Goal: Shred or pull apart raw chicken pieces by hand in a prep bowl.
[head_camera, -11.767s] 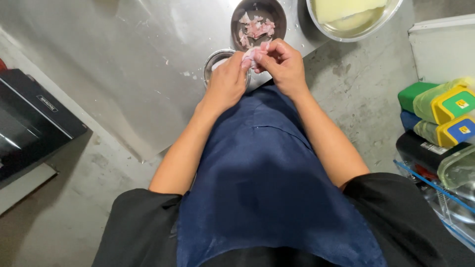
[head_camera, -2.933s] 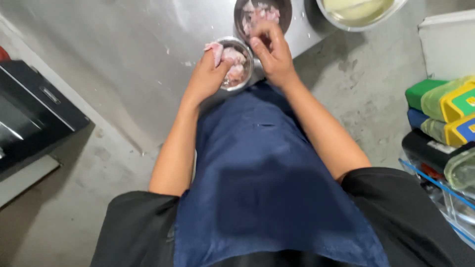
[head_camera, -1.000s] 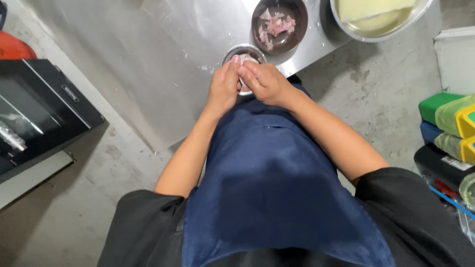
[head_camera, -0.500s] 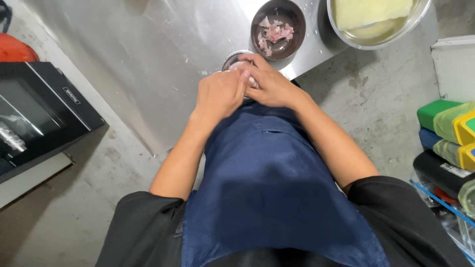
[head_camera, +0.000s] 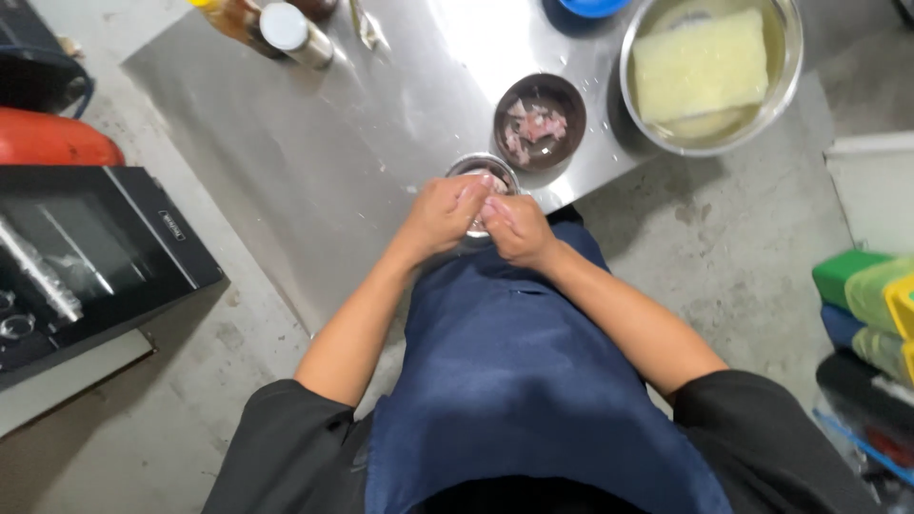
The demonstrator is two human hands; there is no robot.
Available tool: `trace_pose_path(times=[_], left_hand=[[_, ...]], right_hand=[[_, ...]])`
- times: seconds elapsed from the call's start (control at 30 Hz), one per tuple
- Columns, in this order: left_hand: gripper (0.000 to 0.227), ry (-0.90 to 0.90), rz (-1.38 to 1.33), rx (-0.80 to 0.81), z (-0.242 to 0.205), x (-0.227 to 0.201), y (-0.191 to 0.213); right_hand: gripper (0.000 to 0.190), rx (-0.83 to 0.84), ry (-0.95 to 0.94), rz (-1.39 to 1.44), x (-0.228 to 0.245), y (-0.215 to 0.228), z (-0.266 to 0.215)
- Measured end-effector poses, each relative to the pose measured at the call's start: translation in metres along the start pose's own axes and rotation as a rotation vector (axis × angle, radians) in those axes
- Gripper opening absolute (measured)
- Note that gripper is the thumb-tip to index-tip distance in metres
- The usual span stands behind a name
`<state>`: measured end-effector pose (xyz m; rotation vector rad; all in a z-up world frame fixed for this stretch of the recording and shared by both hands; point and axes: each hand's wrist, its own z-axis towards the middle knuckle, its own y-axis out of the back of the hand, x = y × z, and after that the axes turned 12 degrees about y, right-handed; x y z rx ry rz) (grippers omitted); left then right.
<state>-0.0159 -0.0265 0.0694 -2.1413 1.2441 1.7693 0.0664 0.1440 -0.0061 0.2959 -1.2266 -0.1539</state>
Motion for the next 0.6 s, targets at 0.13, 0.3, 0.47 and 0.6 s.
trace_pose_path(times=[0.13, 0.3, 0.47, 0.6], left_hand=[[0.038, 0.014, 0.008, -0.117, 0.006, -0.021, -0.011], [0.033, -0.05, -0.011, -0.251, 0.024, -0.013, -0.036], [0.039, 0.032, 0.176, -0.333, 0.033, -0.005, -0.051], [0.047, 0.077, 0.209, -0.266, 0.057, 0.025, -0.075]], right_hand=[[0.034, -0.164, 0.159, -0.069, 0.013, 0.004, 0.015], [0.047, -0.178, 0.016, -0.269, 0.04, 0.026, 0.021], [0.055, -0.291, -0.081, -0.091, 0.001, 0.012, -0.004], [0.056, -0.516, -0.253, 0.228, 0.006, 0.003, 0.003]])
